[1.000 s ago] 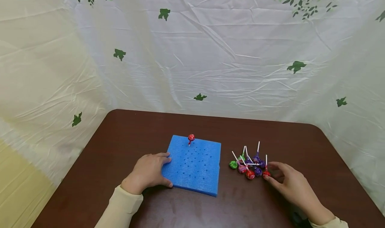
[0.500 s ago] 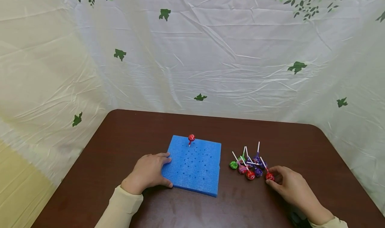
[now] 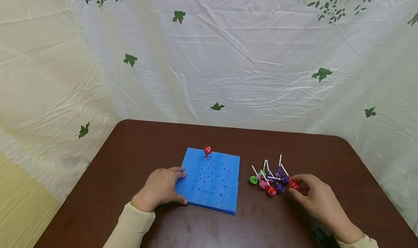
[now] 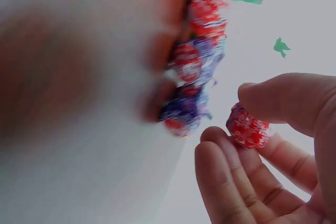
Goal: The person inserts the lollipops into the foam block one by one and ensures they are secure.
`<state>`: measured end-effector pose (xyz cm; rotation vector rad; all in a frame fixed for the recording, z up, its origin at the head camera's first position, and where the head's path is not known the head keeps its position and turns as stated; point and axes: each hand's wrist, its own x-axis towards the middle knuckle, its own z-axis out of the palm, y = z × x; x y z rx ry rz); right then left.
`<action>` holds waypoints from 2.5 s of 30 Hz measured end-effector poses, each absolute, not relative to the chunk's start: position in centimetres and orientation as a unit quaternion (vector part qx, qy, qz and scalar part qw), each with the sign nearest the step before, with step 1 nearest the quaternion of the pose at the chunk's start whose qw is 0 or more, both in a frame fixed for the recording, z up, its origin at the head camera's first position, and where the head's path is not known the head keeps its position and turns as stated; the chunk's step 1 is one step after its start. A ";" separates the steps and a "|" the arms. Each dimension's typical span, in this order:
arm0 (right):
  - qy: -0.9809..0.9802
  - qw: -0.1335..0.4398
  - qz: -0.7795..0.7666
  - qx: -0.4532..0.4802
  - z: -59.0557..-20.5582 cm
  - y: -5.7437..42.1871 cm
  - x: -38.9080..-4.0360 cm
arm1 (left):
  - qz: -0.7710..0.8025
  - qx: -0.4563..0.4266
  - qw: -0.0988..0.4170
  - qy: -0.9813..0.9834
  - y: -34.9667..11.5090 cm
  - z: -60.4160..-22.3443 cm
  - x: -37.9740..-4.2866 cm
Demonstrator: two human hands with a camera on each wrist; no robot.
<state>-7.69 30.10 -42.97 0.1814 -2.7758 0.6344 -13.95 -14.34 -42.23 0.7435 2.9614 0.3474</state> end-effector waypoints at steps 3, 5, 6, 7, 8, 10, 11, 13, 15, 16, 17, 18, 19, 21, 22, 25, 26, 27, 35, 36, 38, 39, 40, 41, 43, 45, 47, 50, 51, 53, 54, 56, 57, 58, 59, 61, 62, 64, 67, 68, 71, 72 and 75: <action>-0.951 0.182 0.235 0.084 -42.5 29.5 -7.9 | 0.115 0.242 0.035 0.963 -14.4 -42.2 -13.9; -0.944 0.202 0.242 0.099 -42.1 29.0 -8.2 | 0.115 0.241 0.035 0.963 -14.4 -42.2 -13.9; -0.940 0.211 0.248 0.108 -41.9 28.7 -8.3 | 0.115 0.241 0.035 0.963 -14.4 -42.2 -13.9; -0.935 0.217 0.255 0.116 -41.8 28.4 -8.5 | 0.116 0.241 0.036 0.963 -14.4 -42.3 -13.9; -0.931 0.222 0.263 0.123 -41.6 28.0 -8.6 | 0.115 0.240 0.036 0.963 -14.4 -42.3 -13.9; -0.925 0.227 0.274 0.134 -41.1 27.4 -8.9 | 0.116 0.240 0.035 0.963 -14.5 -42.4 -13.9; -0.921 0.230 0.279 0.140 -40.9 27.1 -9.0 | 0.116 0.240 0.034 0.963 -14.5 -42.5 -14.0; -0.915 0.235 0.290 0.151 -40.6 26.5 -9.2 | 0.117 0.241 0.033 0.963 -14.5 -42.6 -14.0; -0.913 0.238 0.292 0.160 -40.2 25.9 -9.4 | 0.117 0.241 0.033 0.963 -14.5 -42.6 -14.0; -0.912 0.238 0.292 0.163 -40.0 25.6 -9.5 | 0.116 0.241 0.033 0.963 -14.5 -42.6 -14.0; -0.912 0.239 0.292 0.164 -39.8 25.3 -9.6 | 0.116 0.240 0.033 0.963 -14.5 -42.6 -14.0; -0.911 0.239 0.293 0.165 -39.6 25.0 -9.8 | 0.115 0.240 0.033 0.963 -14.5 -42.5 -14.0; -0.910 0.239 0.293 0.166 -39.4 24.6 -9.9 | 0.115 0.239 0.033 0.964 -14.5 -42.5 -14.0; -0.908 0.237 0.299 0.173 -39.0 23.9 -10.1 | 0.114 0.237 0.033 0.964 -14.5 -42.4 -14.0; -0.907 0.238 0.301 0.177 -38.7 23.5 -10.3 | 0.113 0.236 0.034 0.964 -14.5 -42.4 -14.0; -0.898 0.234 0.316 0.196 -38.2 22.2 -10.6 | 0.113 0.235 0.035 0.965 -14.6 -42.3 -13.9; -0.896 0.232 0.321 0.202 -38.0 21.8 -10.8 | 0.113 0.235 0.035 0.965 -14.6 -42.3 -14.0; -0.894 0.230 0.324 0.207 -37.8 21.4 -10.9 | 0.114 0.235 0.036 0.965 -14.6 -42.3 -14.0; -0.880 0.197 0.363 0.233 -37.0 18.2 -12.0 | 0.117 0.237 0.041 0.964 -14.5 -42.2 -14.1; -0.879 0.190 0.367 0.236 -37.0 17.8 -12.2 | 0.117 0.237 0.042 0.963 -14.5 -42.2 -14.1; -0.879 0.177 0.374 0.237 -37.0 17.1 -12.6 | 0.116 0.236 0.043 0.964 -14.4 -42.2 -14.1; -0.879 0.172 0.375 0.238 -37.0 16.8 -12.7 | 0.115 0.237 0.043 0.964 -14.4 -42.2 -14.1; -0.880 0.167 0.377 0.237 -37.0 16.4 -12.9 | 0.115 0.238 0.043 0.964 -14.4 -42.2 -14.1; -0.880 0.162 0.379 0.237 -37.0 16.1 -13.1 | 0.115 0.238 0.044 0.963 -14.3 -42.2 -14.1; -0.881 0.155 0.379 0.235 -37.2 15.6 -13.6 | 0.115 0.240 0.043 0.963 -14.3 -42.2 -14.1; -0.882 0.152 0.379 0.236 -37.4 15.1 -14.0 | 0.115 0.242 0.042 0.963 -14.2 -42.2 -14.1; -0.882 0.149 0.380 0.234 -37.7 14.7 -14.5 | 0.117 0.244 0.041 0.962 -14.1 -42.2 -14.1; -0.880 0.142 0.392 0.226 -38.1 14.1 -15.0 | 0.121 0.247 0.040 0.961 -14.1 -42.3 -14.1; -0.879 0.137 0.398 0.223 -38.3 13.9 -15.2 | 0.122 0.248 0.040 0.960 -14.1 -42.3 -14.1; -0.878 0.127 0.408 0.214 -38.5 13.5 -15.4 | 0.125 0.249 0.039 0.960 -14.1 -42.3 -14.1; -0.878 0.123 0.413 0.211 -38.6 13.2 -15.5 | 0.125 0.248 0.038 0.960 -14.1 -42.3 -14.1; -0.876 0.117 0.417 0.211 -38.9 12.8 -15.8 | 0.123 0.249 0.037 0.960 -14.1 -42.2 -14.1; -0.876 0.116 0.418 0.212 -39.0 12.6 -15.9 | 0.122 0.248 0.037 0.960 -14.1 -42.2 -14.1; -0.875 0.116 0.417 0.214 -39.1 12.4 -16.0 | 0.120 0.248 0.037 0.961 -14.1 -42.2 -14.1; -0.875 0.117 0.417 0.217 -39.1 12.3 -16.1 | 0.119 0.247 0.038 0.961 -14.1 -42.3 -14.2; -0.874 0.120 0.414 0.222 -39.3 11.9 -16.4 | 0.116 0.245 0.040 0.962 -14.1 -42.3 -14.2; -0.875 0.122 0.411 0.224 -39.3 11.8 -16.5 | 0.115 0.243 0.041 0.962 -14.1 -42.3 -14.2; -0.877 0.121 0.406 0.228 -39.4 11.5 -16.7 | 0.115 0.242 0.042 0.963 -14.2 -42.4 -14.2; -0.878 0.111 0.400 0.238 -39.6 11.1 -16.9 | 0.113 0.240 0.044 0.963 -14.2 -42.4 -14.3; -0.879 0.108 0.398 0.239 -39.7 10.9 -16.9 | 0.113 0.240 0.045 0.963 -14.2 -42.4 -14.3; -0.879 0.099 0.400 0.239 -39.7 10.3 -16.8 | 0.111 0.240 0.048 0.963 -14.3 -42.3 -14.3; -0.879 0.098 0.400 0.241 -39.7 10.1 -16.9 | 0.111 0.239 0.048 0.963 -14.3 -42.3 -14.4; -0.882 0.101 0.388 0.247 -39.7 9.5 -17.0 | 0.112 0.241 0.047 0.963 -14.3 -42.2 -14.4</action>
